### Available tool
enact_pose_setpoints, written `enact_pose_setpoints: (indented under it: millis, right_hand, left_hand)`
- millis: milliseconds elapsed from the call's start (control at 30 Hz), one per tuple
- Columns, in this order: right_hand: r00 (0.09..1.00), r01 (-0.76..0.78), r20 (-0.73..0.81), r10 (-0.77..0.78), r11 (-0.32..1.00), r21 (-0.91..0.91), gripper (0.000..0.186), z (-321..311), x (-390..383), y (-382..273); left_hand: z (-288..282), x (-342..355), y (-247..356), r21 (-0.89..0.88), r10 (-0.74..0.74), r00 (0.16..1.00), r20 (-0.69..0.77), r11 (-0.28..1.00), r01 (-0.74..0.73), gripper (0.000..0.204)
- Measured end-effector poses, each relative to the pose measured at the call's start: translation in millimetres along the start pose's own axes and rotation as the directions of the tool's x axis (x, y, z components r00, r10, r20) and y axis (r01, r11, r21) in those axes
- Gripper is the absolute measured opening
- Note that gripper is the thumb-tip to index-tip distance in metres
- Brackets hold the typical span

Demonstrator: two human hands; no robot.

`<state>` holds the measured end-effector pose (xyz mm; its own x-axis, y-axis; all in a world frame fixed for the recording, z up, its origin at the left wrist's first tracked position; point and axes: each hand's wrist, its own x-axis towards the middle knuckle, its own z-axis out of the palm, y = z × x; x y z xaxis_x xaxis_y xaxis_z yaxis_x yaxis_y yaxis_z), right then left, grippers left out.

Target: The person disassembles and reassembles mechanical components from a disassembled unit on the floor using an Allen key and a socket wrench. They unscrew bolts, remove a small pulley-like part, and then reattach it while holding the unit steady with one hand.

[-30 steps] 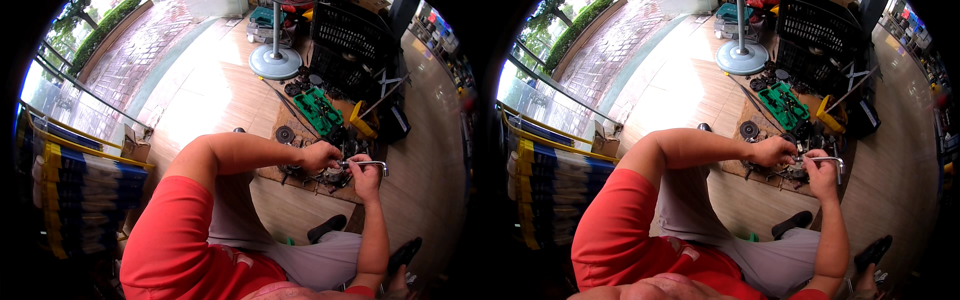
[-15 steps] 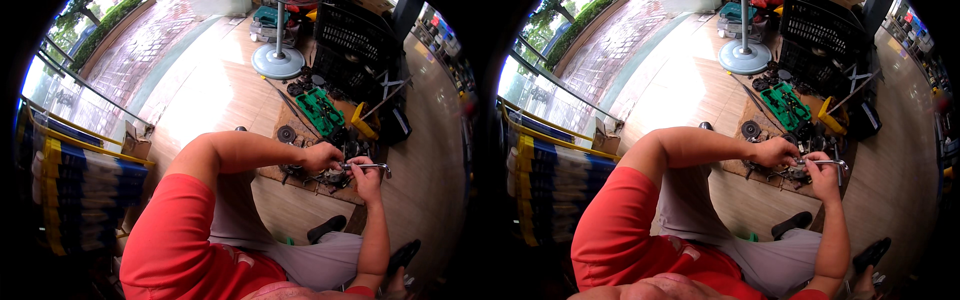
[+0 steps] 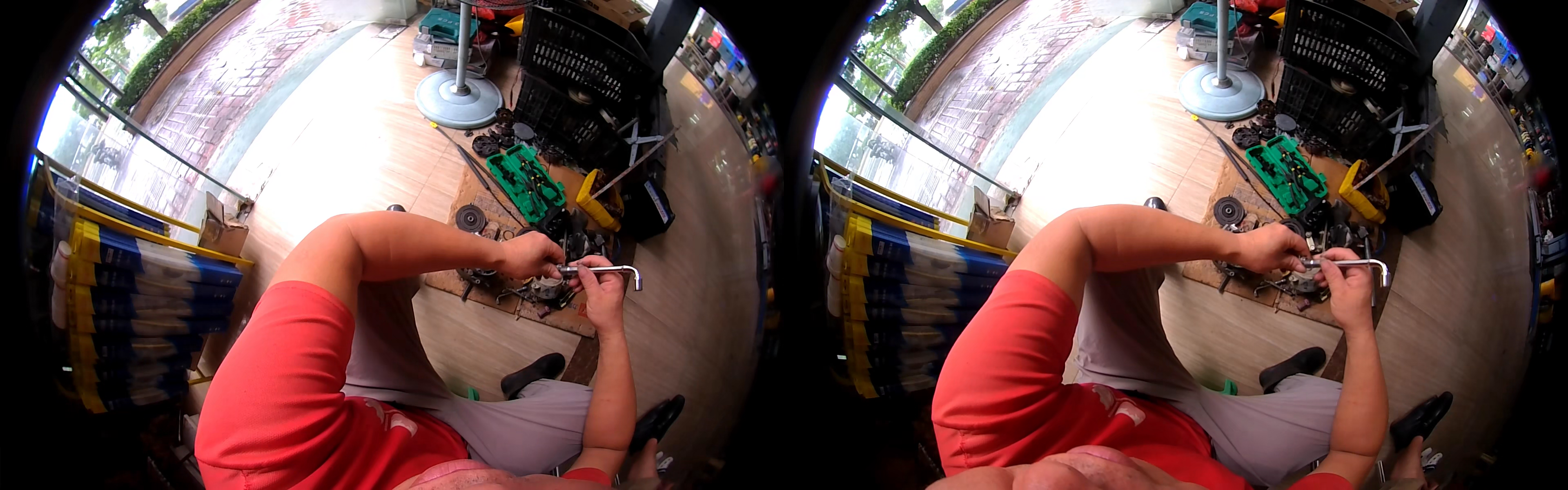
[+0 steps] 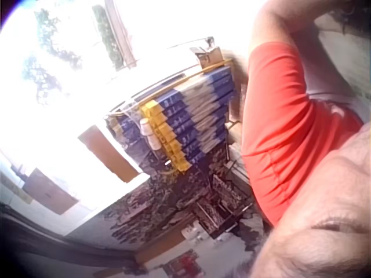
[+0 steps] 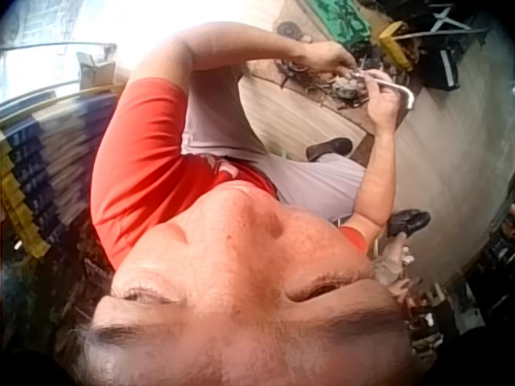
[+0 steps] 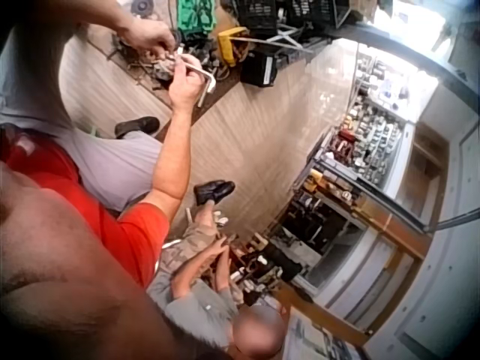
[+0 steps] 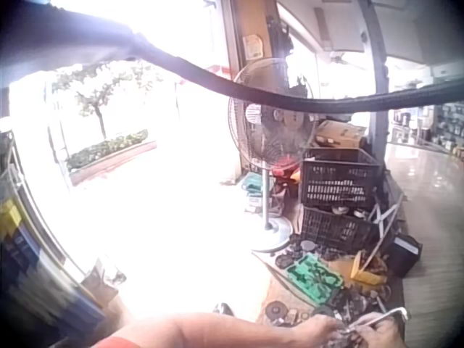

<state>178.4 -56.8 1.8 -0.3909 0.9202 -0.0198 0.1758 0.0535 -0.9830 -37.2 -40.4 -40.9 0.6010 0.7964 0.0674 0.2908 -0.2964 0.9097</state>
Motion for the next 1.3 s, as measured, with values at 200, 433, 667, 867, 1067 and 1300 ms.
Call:
enact_pose_setpoints:
  millis: [200, 433, 667, 867, 1067, 1300]
  right_hand:
    - [1.0, -0.007, -0.004, 0.007, 1.0, 0.01, 0.01, 0, 0, 2]
    - [1.0, 0.007, -0.013, -0.007, 1.0, 0.02, 0.01, -1, -1, 0]
    - [1.0, 0.0, -0.017, 0.0, 1.0, 0.002, 0.011, -4, 0, 3]
    - [1.0, 0.003, -0.004, -0.003, 1.0, 0.018, 0.011, -3, 0, 2]
    - [1.0, 0.009, -0.028, -0.009, 1.0, -0.018, 0.01, -4, -2, -1]
    - [0.985, -0.051, -0.159, 0.064, 0.995, 0.082, 0.015, -7, 6, -3]
  left_hand:
    - [2, 2, -5, -0.001, 0.007, 1.0, 0.005, 1.0, -0.007, 0.023]
    - [3, 0, 0, 0.006, 0.019, 1.0, -0.006, 1.0, -0.019, 0.024]
    - [3, 0, 1, 0.032, 0.043, 0.998, -0.037, 0.999, -0.042, 0.023]
    - [2, 0, 0, 0.009, 0.026, 0.999, -0.022, 1.0, -0.026, 0.024]
    - [0, 1, 1, 0.046, 0.07, 0.996, 0.047, 0.996, -0.072, 0.024]
    - [-6, -1, 20, -0.072, 0.026, 0.999, -0.035, 0.997, -0.028, 0.022]
